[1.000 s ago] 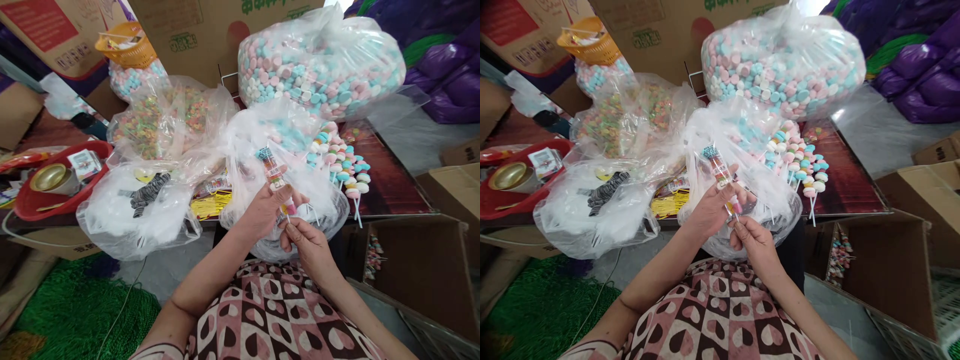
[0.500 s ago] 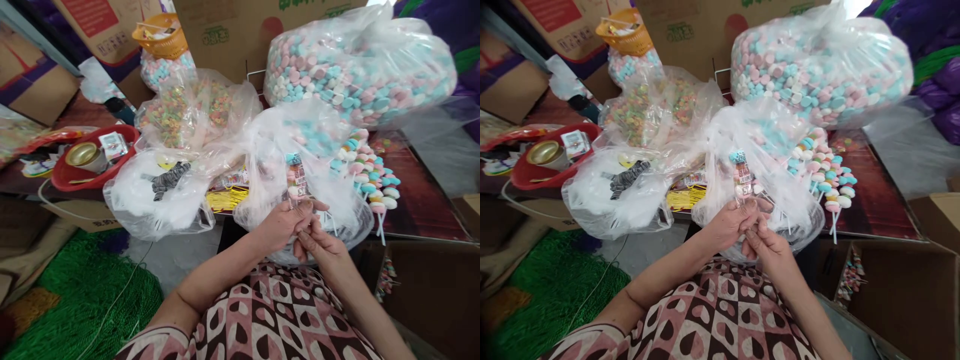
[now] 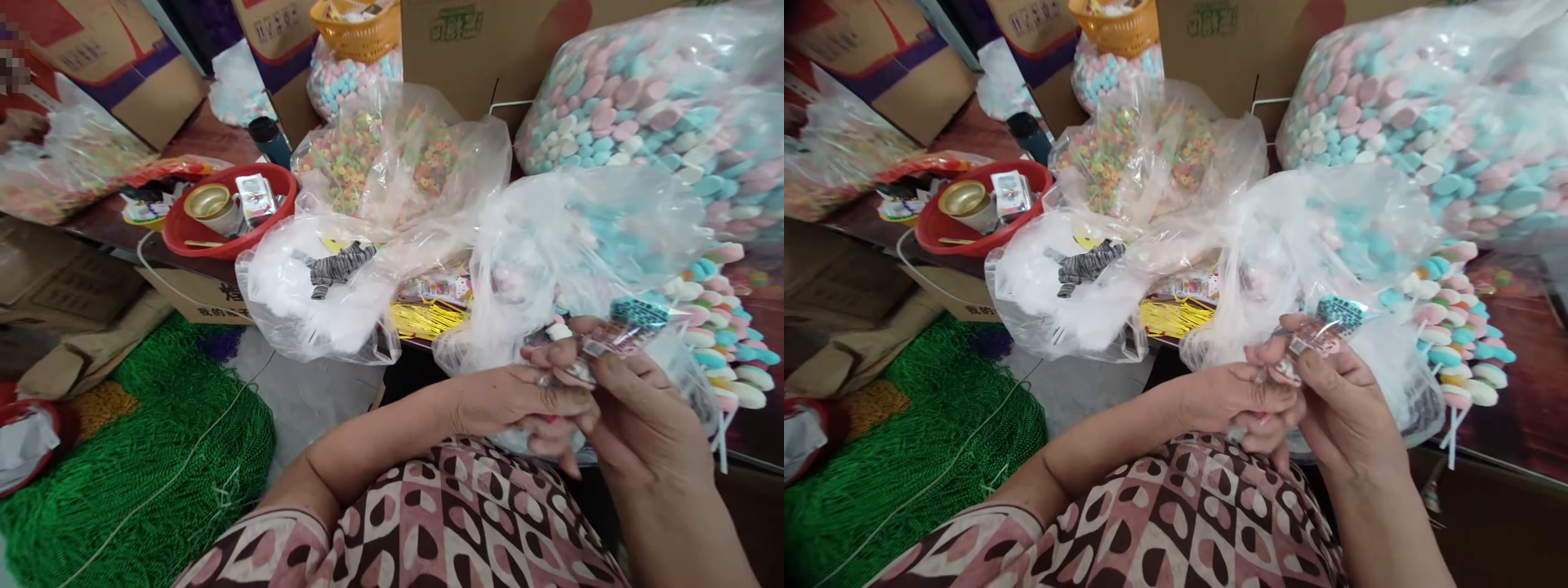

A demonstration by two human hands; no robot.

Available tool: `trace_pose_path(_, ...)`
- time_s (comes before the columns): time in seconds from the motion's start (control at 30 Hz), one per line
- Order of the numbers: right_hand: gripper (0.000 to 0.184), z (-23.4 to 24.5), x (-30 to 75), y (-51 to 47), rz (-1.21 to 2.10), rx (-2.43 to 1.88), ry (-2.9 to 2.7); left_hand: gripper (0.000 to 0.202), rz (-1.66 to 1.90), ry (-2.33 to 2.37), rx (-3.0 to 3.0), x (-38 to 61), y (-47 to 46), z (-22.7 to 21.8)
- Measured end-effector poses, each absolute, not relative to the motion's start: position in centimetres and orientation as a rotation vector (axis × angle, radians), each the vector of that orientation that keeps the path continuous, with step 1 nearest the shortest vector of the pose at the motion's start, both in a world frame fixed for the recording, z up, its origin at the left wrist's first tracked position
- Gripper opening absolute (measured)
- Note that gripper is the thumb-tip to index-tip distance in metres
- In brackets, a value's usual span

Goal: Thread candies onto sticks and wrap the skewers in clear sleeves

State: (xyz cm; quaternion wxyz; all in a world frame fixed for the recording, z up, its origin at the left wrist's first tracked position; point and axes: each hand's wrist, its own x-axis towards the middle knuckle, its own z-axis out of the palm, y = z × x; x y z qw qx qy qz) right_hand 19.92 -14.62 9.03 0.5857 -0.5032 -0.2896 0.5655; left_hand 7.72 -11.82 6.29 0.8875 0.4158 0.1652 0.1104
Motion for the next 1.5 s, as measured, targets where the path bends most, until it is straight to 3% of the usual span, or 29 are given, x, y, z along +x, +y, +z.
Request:
trace_pose_path(0.17,0.026,7.8,18.2,-13.4,0.844,-1.189,-0.733,0.026,0.771,0.977,1.577,6.1,-11.5,5.5)
trace_pose_path(0.37,0.028,8.0,19.0,-12.3,1.094,-1.267,-1.028,0.031,0.651,0.698,1.462,4.5,-10.7,5.6)
trace_pose_path(0.5,0.024,8.3,16.7,-10.3,0.904,-1.335,-1.088,0.023,0.954,1.075,1.588,2.9,-9.8,5.3)
trace_pose_path(0.67,0.028,6.8,14.4,-7.2,1.138,-1.217,-1.412,0.03,1.145,1.083,1.11,-0.2,-8.6,4.1)
trace_pose_path(0.77,0.02,4.9,14.4,-5.8,0.945,-1.388,-1.803,0.038,1.191,0.93,0.803,-1.4,-7.8,3.4)
trace_pose_path(0.9,0.022,3.4,14.7,-5.2,0.592,-1.71,-2.303,0.043,1.201,0.913,0.728,-1.6,-7.0,2.2)
trace_pose_path(1.13,0.026,3.3,13.7,-5.3,0.311,-1.81,-2.557,0.041,1.155,0.965,0.705,-1.2,-6.6,1.7)
trace_pose_path(1.3,0.025,3.3,13.9,-4.7,0.349,-1.846,-2.544,0.04,1.16,0.978,0.691,-1.3,-6.6,1.9)
trace_pose_path(1.5,0.019,3.1,15.7,-4.3,0.668,-1.78,-2.225,0.045,1.173,0.959,0.719,-1.3,-6.6,1.6)
